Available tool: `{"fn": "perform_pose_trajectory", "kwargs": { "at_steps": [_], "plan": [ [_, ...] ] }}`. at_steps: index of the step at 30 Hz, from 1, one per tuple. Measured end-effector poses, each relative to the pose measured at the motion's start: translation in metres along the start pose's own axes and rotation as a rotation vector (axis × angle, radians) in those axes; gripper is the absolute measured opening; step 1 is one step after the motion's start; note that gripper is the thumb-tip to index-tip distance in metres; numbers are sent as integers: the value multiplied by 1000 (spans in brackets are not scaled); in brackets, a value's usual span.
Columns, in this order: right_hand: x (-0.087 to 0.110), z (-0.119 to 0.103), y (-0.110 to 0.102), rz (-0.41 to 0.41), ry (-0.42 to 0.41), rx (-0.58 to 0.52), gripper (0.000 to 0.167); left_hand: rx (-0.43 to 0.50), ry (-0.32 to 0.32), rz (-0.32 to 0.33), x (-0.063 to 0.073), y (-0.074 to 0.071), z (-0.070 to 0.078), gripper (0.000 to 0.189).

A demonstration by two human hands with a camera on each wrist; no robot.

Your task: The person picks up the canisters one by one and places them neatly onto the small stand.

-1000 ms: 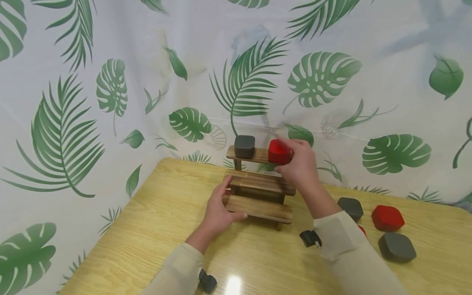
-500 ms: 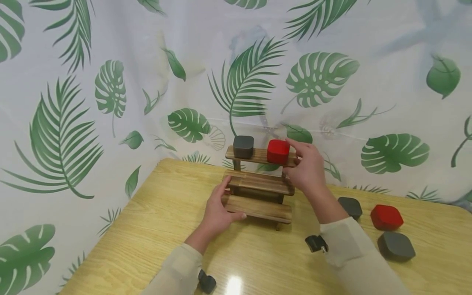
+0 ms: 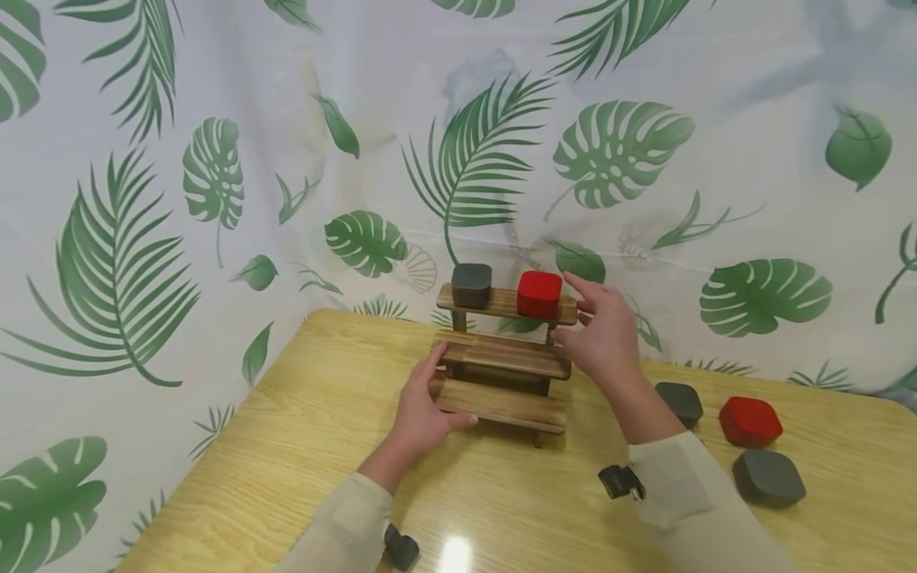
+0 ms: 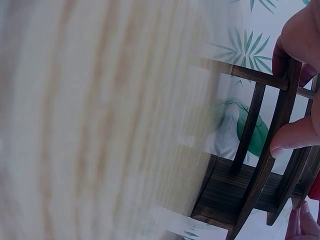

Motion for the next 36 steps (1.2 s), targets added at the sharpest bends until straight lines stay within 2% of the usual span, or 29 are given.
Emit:
{"fn": "perform_pose_trajectory", "kwargs": {
  "at_steps": [7, 20, 27, 36],
  "plan": [
    [4, 4, -1, -4, 3, 21, 80, -6, -10, -1, 0, 0, -3, 112],
    [10, 21, -7, -10, 19, 69, 81, -25, 13, 1, 0, 1, -2, 113],
    [12, 23, -11, 2, 21, 91, 81, -44, -18, 17, 0, -1, -4, 116],
    [17, 38, -10, -14, 49, 96, 81, -29, -12, 1, 0, 1, -4, 116]
  ]
}}
Point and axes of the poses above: each hand's wrist, its own x-axis away from the middle knuckle, its own y-axis out of the palm, z = x × y, the point moved 8 cm from there along -x, towards the middle knuckle, and after that the axes turned 14 degrees about x, right-handed, at the moved point
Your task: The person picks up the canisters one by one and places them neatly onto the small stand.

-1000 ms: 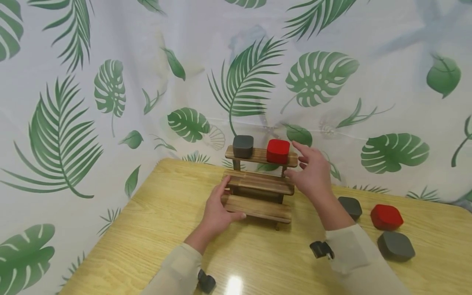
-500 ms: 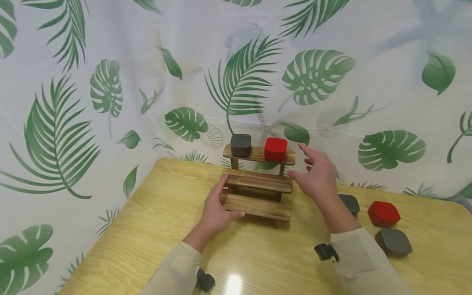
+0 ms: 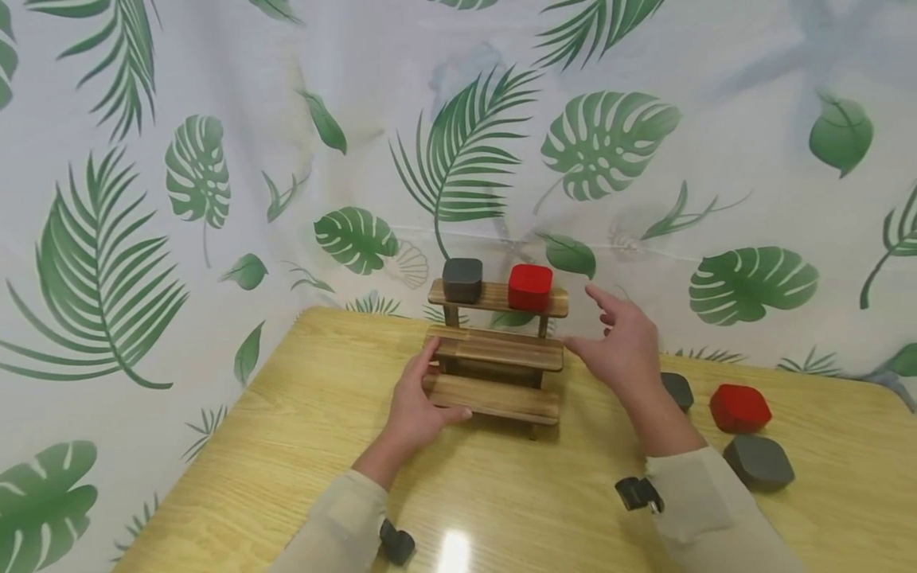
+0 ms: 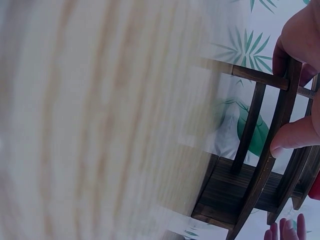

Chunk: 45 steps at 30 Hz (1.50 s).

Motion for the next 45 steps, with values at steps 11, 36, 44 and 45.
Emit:
{"fn": "perform_pose_trajectory", "kwargs": {
  "at_steps": [11, 36, 44, 45],
  "plan": [
    [5, 17, 1, -33, 11, 55, 82, 12, 6, 3, 0, 0, 0, 115],
    [22, 64, -12, -47, 105, 95, 83, 22, 29, 29, -1, 2, 3, 115],
    [29, 84, -15, -75, 136, 93, 85, 4, 11, 29, 1, 2, 5, 114],
    [30, 87, -15, -76, 136, 91, 85, 2, 11, 30, 1, 1, 5, 114]
  ]
}}
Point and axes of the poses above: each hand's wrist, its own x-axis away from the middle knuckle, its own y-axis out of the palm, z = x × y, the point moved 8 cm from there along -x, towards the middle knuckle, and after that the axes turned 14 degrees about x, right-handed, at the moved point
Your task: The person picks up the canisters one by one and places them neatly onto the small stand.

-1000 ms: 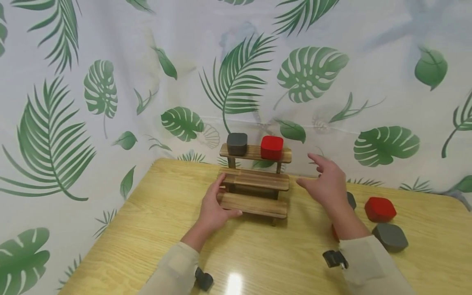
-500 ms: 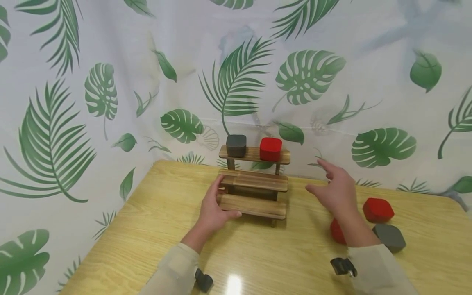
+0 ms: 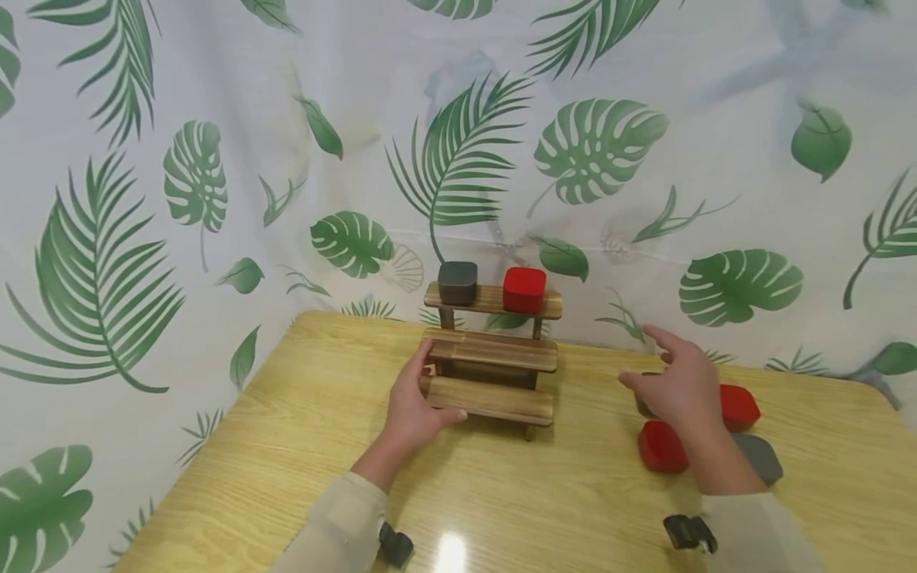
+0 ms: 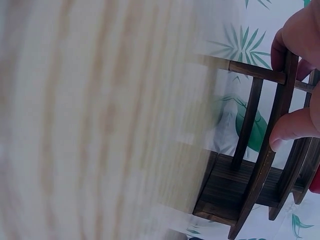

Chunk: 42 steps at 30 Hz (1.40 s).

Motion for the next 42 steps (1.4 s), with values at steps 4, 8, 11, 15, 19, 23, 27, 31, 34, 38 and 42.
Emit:
{"fn": "perform_pose_trajectory", "kwargs": {
  "at_steps": [4, 8, 11, 15, 19, 23, 27, 31, 34, 38, 42],
  "plan": [
    [-1, 8, 3, -10, 4, 0, 85, 2, -8, 16, 0, -3, 0, 115],
    [-1, 11, 5, -19, 0, 32, 85, 19, -25, 30, 0, -5, -2, 115],
    [-2, 10, 6, -24, -17, 81, 84, 30, -40, 35, 0, -5, -3, 115],
    [-2, 13, 9, -37, -35, 136, 84, 52, -56, 40, 0, -6, -4, 116],
    [-2, 18, 12, -43, -42, 160, 84, 88, -74, 45, -1, -7, -4, 116],
    [-2, 23, 16, -46, -44, 172, 84, 125, -95, 40, -3, -9, -5, 115],
    [-2, 27, 19, -44, -60, 184, 83, 145, -100, 26, -4, -11, -5, 113],
    [-2, 31, 21, -42, -74, 193, 81, 130, -90, 10, -5, -12, -3, 112],
    [-2, 34, 23, -44, -71, 196, 81, 114, -83, -4, -4, -12, -2, 113],
    [-3, 36, 24, -39, -71, 205, 81, 115, -106, -12, -4, -13, -6, 113],
    [-1, 38, 27, -46, -67, 215, 80, 122, -129, -11, -5, -14, -10, 113]
  ]
}}
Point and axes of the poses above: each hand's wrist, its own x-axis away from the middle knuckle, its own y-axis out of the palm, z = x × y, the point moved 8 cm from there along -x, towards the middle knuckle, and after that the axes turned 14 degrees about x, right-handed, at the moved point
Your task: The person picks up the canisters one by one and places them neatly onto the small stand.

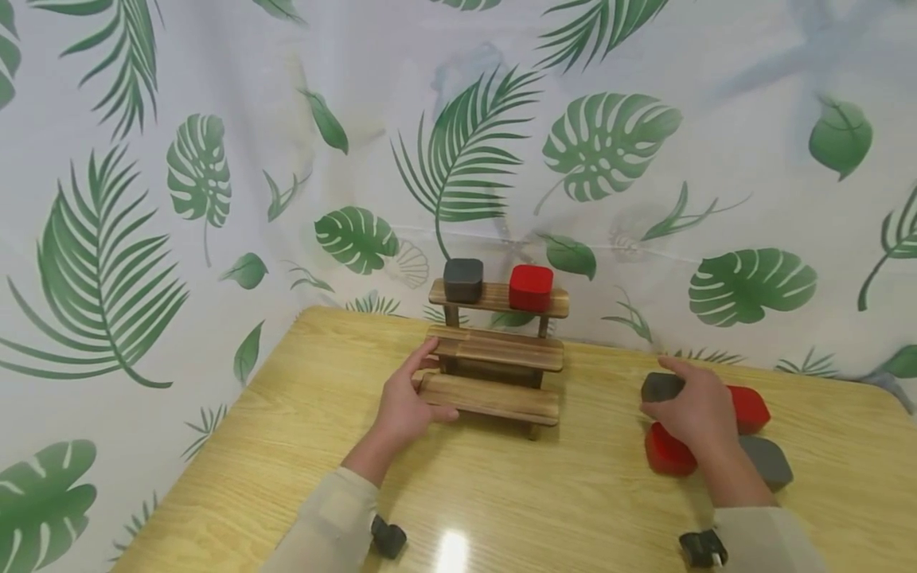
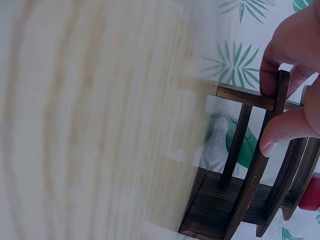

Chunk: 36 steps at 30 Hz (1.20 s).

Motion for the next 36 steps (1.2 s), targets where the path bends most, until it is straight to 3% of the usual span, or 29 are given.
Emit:
{"fn": "perform_pose_trajectory", "kwargs": {
  "at_steps": [18, 30, 36],
  "plan": [
    [-4, 7, 9, -8, 31, 5, 79, 43, -22, 13, 0, -3, -1, 111],
    [-5, 7, 11, 6, 47, 9, 69, 57, -25, 15, -2, -3, -2, 111],
    [-7, 12, 17, -26, 53, 14, 69, 68, -26, 15, -2, -4, -3, 110]
  ]
}}
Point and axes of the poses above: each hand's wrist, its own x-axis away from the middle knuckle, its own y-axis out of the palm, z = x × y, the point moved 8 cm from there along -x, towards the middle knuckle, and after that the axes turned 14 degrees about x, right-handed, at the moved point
